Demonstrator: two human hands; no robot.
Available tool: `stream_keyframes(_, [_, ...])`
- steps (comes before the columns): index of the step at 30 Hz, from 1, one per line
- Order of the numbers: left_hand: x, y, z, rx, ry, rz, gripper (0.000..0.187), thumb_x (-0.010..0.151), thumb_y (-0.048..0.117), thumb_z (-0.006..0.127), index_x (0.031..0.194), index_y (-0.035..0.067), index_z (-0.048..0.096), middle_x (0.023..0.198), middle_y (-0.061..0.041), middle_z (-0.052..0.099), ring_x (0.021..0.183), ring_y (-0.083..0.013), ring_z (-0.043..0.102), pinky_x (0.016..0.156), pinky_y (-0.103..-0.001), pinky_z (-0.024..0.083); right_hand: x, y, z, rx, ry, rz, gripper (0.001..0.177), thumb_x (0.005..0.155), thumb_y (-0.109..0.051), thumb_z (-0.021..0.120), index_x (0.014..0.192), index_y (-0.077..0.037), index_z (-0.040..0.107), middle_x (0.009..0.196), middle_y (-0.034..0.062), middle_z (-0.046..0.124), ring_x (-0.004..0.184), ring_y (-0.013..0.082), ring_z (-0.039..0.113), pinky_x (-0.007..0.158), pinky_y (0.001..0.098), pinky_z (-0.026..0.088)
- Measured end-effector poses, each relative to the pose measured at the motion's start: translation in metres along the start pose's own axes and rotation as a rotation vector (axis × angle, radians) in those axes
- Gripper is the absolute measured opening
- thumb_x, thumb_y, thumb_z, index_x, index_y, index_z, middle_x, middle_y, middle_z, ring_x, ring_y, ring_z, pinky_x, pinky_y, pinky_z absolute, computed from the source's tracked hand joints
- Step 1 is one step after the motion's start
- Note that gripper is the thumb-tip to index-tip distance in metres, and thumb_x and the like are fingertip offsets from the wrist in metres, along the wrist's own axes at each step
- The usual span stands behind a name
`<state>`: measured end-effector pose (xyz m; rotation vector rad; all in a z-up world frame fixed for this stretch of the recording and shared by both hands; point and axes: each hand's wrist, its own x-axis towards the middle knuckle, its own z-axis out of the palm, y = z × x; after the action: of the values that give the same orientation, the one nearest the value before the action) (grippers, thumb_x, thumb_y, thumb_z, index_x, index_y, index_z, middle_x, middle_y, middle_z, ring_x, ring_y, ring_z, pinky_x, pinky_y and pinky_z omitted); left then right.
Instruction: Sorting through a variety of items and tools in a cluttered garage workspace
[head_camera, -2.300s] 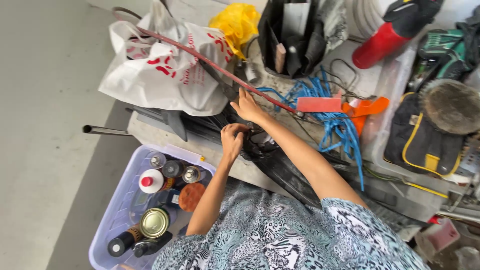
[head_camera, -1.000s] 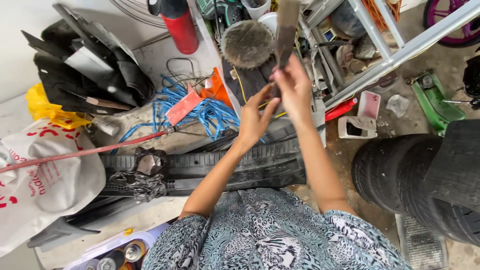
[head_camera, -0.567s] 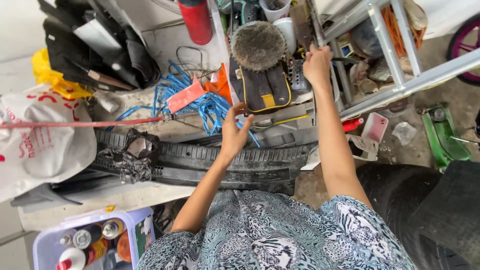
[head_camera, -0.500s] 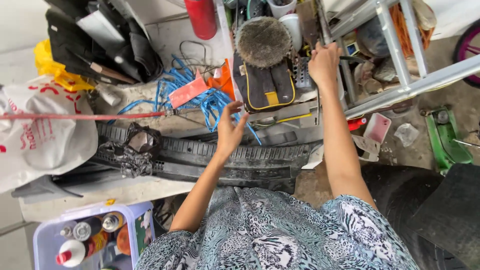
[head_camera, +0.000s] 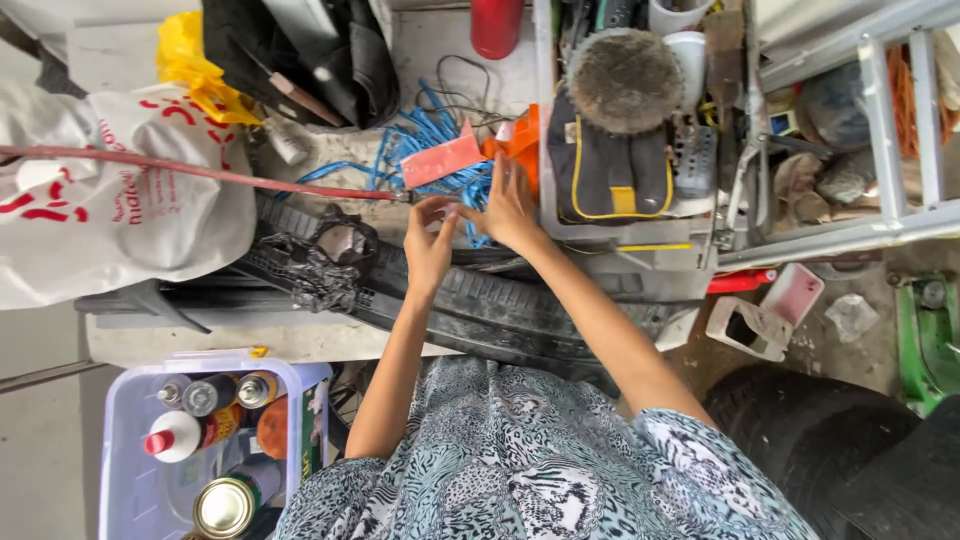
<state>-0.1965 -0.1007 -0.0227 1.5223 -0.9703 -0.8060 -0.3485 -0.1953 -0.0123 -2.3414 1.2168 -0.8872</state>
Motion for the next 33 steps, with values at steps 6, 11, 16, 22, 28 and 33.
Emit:
stream_keyframes(6, [0.009, -0.023, -0.046, 0.052, 0.007, -0.019, 0.037, 0.094, 0.015, 0.073, 0.126, 0.002, 0.06, 0.127, -0.012, 0.069, 0.113, -0.0204, 0.067, 0.081, -0.032, 0.056, 0.006, 0.033, 0.062, -0.272, -0.443, 0.614, 0.137, 0.07, -0.052, 0.088, 0.16, 0.003, 0.0, 0.142, 0.0359, 0.042, 0.135, 0.0487, 0.04, 0.114, 0.0605, 0.03])
stream_keyframes(11, [0.023, -0.027, -0.079, 0.143, 0.014, -0.022, 0.037, 0.093, 0.015, 0.074, 0.126, 0.002, 0.061, 0.124, -0.013, 0.07, 0.114, -0.0232, 0.068, 0.086, -0.035, 0.056, -0.03, 0.12, 0.113, -0.226, -0.428, 0.541, 0.098, 0.08, -0.029, 0.077, 0.155, 0.005, 0.024, 0.137, 0.0303, 0.055, 0.131, 0.0476, 0.054, 0.11, 0.0581, 0.048])
stream_keyframes(16, [0.04, -0.017, -0.095, 0.251, -0.014, 0.143, 0.035, 0.091, 0.012, 0.074, 0.123, 0.002, 0.064, 0.12, -0.016, 0.069, 0.109, -0.029, 0.068, 0.092, -0.041, 0.053, 0.018, 0.027, 0.036, -0.468, -0.526, 0.483, 0.091, 0.076, -0.034, 0.085, 0.145, 0.004, 0.038, 0.144, 0.0265, 0.044, 0.136, 0.0462, 0.04, 0.105, 0.0617, 0.04])
stream_keyframes(22, [0.038, -0.005, -0.111, 0.277, -0.054, 0.211, 0.031, 0.093, 0.014, 0.074, 0.12, 0.003, 0.063, 0.117, -0.016, 0.07, 0.107, -0.0304, 0.068, 0.091, -0.04, 0.053, 0.083, 0.033, 0.09, -0.298, -0.332, 0.152, 0.099, 0.078, -0.04, 0.086, 0.154, -0.007, 0.033, 0.158, 0.0227, 0.034, 0.146, 0.0436, 0.031, 0.109, 0.0695, 0.033])
stream_keyframes(28, [0.032, -0.005, -0.141, 0.284, -0.123, -0.035, 0.032, 0.091, 0.017, 0.072, 0.122, 0.007, 0.066, 0.113, -0.013, 0.073, 0.083, -0.0299, 0.067, 0.072, -0.038, 0.054, 0.091, 0.054, 0.125, -0.452, -0.638, 0.376, 0.141, 0.052, -0.042, 0.099, 0.161, -0.007, 0.017, 0.161, 0.0219, 0.022, 0.142, 0.0439, 0.02, 0.111, 0.0602, 0.03])
stream_keyframes(33, [0.039, -0.02, -0.157, 0.303, -0.096, 0.082, 0.03, 0.093, 0.017, 0.072, 0.12, 0.004, 0.067, 0.109, -0.017, 0.071, 0.093, -0.0276, 0.07, 0.075, -0.036, 0.055, 0.068, 0.115, 0.144, -0.565, -0.461, 0.178, 0.048, 0.085, -0.018, 0.08, 0.126, 0.0, 0.062, 0.127, 0.0231, 0.069, 0.125, 0.0414, 0.064, 0.099, 0.0506, 0.057])
